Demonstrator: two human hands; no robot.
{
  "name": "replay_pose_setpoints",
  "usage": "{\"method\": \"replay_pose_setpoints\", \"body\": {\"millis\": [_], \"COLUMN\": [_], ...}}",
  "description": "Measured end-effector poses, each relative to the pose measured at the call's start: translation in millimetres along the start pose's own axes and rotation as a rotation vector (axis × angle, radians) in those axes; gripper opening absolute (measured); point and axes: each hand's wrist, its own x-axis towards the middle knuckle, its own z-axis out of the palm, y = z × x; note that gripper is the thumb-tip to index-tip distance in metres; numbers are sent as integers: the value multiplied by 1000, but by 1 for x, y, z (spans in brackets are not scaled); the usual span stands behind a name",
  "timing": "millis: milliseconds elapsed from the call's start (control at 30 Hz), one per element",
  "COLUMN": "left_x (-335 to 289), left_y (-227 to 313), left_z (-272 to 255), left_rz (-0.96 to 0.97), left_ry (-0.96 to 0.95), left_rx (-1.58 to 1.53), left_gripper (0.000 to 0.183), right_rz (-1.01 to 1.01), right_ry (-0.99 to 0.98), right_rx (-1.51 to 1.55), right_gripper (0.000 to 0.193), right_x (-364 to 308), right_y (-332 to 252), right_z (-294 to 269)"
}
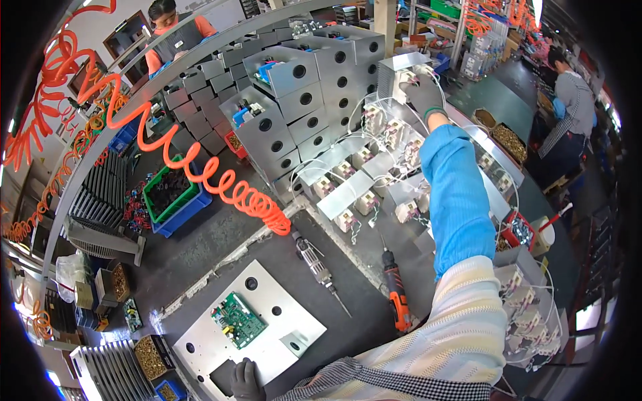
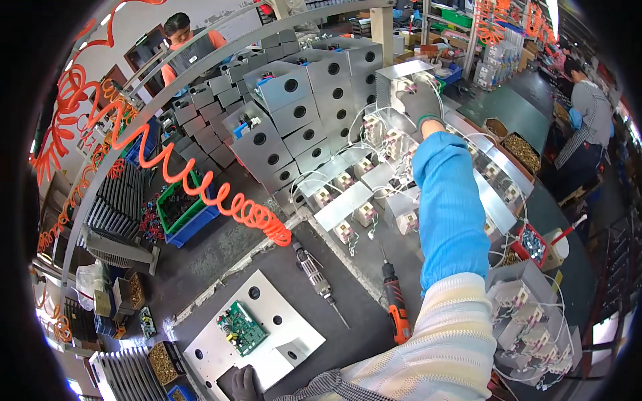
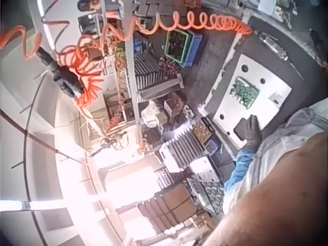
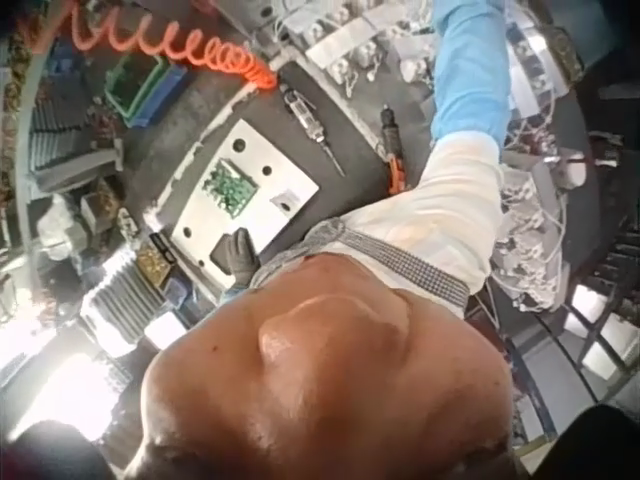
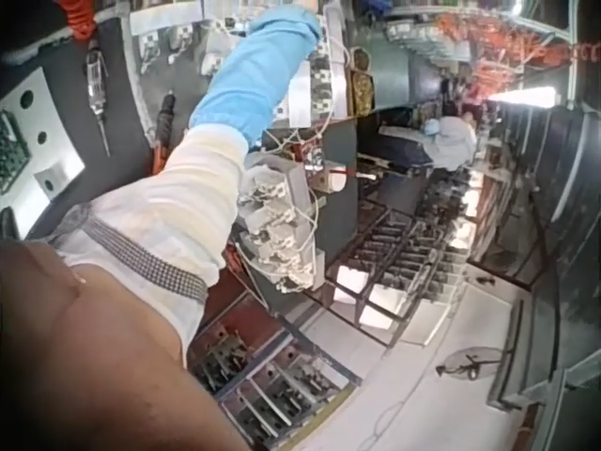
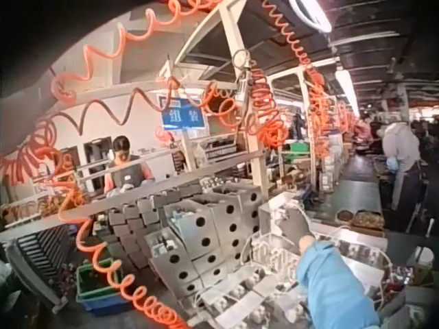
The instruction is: The person assembles electronic components and heat sinks onto a metal chassis by securing them with screws using power screwdrivers.
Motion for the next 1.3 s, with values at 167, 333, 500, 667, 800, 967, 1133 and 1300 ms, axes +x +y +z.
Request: {"method": "replay_pose_setpoints", "body": {"millis": [167, 333, 500, 667, 800, 967, 1133, 1300], "left_x": [-6, -10, -1, 30, 64, 144, 132, 50], "left_y": [-5, -16, -12, 17, 21, 85, 131, 106], "left_z": [11, 23, 7, -38, -76, -154, -175, -121], "left_rz": [-28, -1, -32, -160, 36, 181, 179, -204], "left_ry": [-3, 67, -10, -296, -101, 433, 558, 593], "left_rx": [48, 110, 62, -119, -215, -656, -815, -983], "left_gripper": [63, 67, 68, 94, 108, 106, 115, 112], "right_rz": [-64, -58, 65, -288, -512, -589, -361, -328], "right_ry": [94, 168, 270, 465, 503, 152, -623, -1264], "right_rx": [-10, 112, 809, 538, 545, 553, 970, 870], "right_gripper": [70, 63, 55, 57, 61, 52, 64, 58], "right_x": [8, 11, -1, -56, -132, -254, -378, -493], "right_y": [20, 29, 21, -31, -91, -147, -191, -235], "right_z": [19, 16, 4, -80, -139, -172, -139, -87]}}
